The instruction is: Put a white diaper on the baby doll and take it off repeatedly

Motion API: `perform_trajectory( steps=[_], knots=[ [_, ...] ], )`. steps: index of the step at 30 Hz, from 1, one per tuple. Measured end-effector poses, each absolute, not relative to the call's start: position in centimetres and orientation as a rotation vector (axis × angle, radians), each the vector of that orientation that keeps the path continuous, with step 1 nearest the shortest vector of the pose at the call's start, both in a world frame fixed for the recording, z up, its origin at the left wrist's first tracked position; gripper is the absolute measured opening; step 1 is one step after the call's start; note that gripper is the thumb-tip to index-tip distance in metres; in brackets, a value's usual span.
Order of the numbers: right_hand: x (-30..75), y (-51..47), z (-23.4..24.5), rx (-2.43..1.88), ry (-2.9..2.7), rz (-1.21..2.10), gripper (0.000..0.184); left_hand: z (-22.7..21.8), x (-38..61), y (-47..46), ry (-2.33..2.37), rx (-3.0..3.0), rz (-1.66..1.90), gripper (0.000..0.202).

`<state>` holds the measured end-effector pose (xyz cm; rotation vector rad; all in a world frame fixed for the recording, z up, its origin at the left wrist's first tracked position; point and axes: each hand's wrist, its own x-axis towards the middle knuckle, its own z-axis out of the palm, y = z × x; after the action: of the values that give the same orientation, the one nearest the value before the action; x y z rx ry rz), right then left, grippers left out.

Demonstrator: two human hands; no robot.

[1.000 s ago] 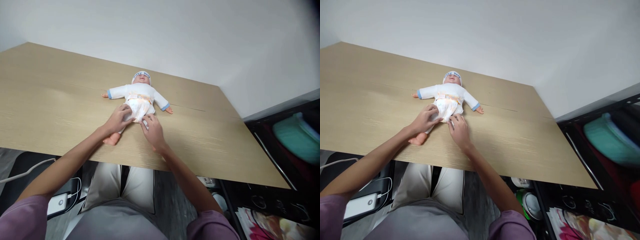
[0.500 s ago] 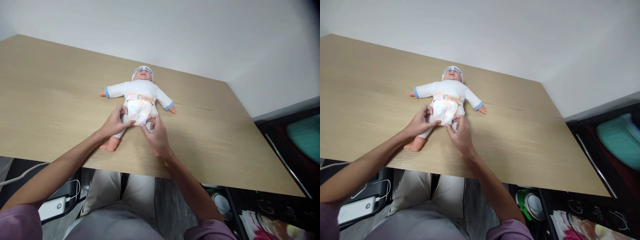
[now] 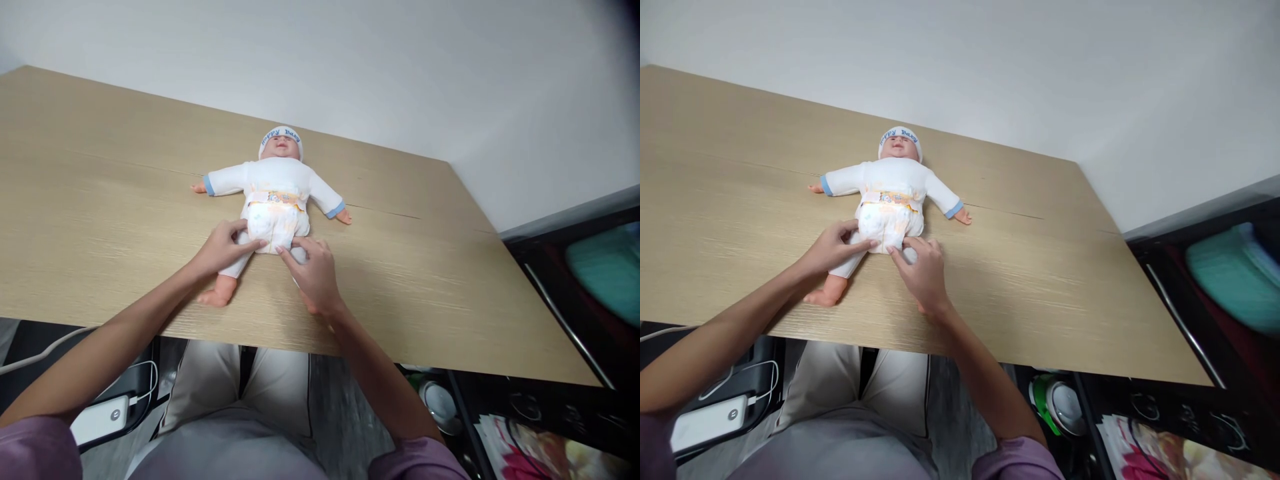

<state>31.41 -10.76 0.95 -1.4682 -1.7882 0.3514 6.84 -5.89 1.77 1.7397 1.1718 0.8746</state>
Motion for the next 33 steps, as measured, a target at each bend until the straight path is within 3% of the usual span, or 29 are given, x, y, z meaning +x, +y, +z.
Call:
perform_trajectory(
  steps=[10, 17, 20, 26, 30, 33],
  knots=[
    [32.2, -10.0, 0.9, -1.437, -1.623, 0.658, 0.037, 2.5, 6.6, -5.5, 0.901, 1.281, 0.843, 0.063],
    [32.0, -10.3, 0.6, -1.402, -1.631, 0.329, 0.026, 3.4, 6.5, -5.4, 0.921, 1.17, 0.836, 0.066],
    [32.8, -11.1, 0.9, -1.409, -1.68, 0.35, 0.02, 4.1, 5.4, -5.7, 1.01, 1.184, 0.848, 0.067],
    [36.2, -12.5, 2.3, -1.419, -1.631, 0.439, 0.025, 5.0, 2.3, -5.0, 1.214, 1.559, 0.863, 0.064],
    [38.8, -8.0, 1.6, -1.417, -1.639, 0.133, 0.032, 4.9, 2.0, -0.6, 1.575, 2.115, 0.892, 0.056],
    [40.1, -2.0, 0.2, -1.499, -1.763, -0.099, 0.052, 4.5, 3.1, 4.2, 1.78, 2.341, 0.743, 0.071]
  ],
)
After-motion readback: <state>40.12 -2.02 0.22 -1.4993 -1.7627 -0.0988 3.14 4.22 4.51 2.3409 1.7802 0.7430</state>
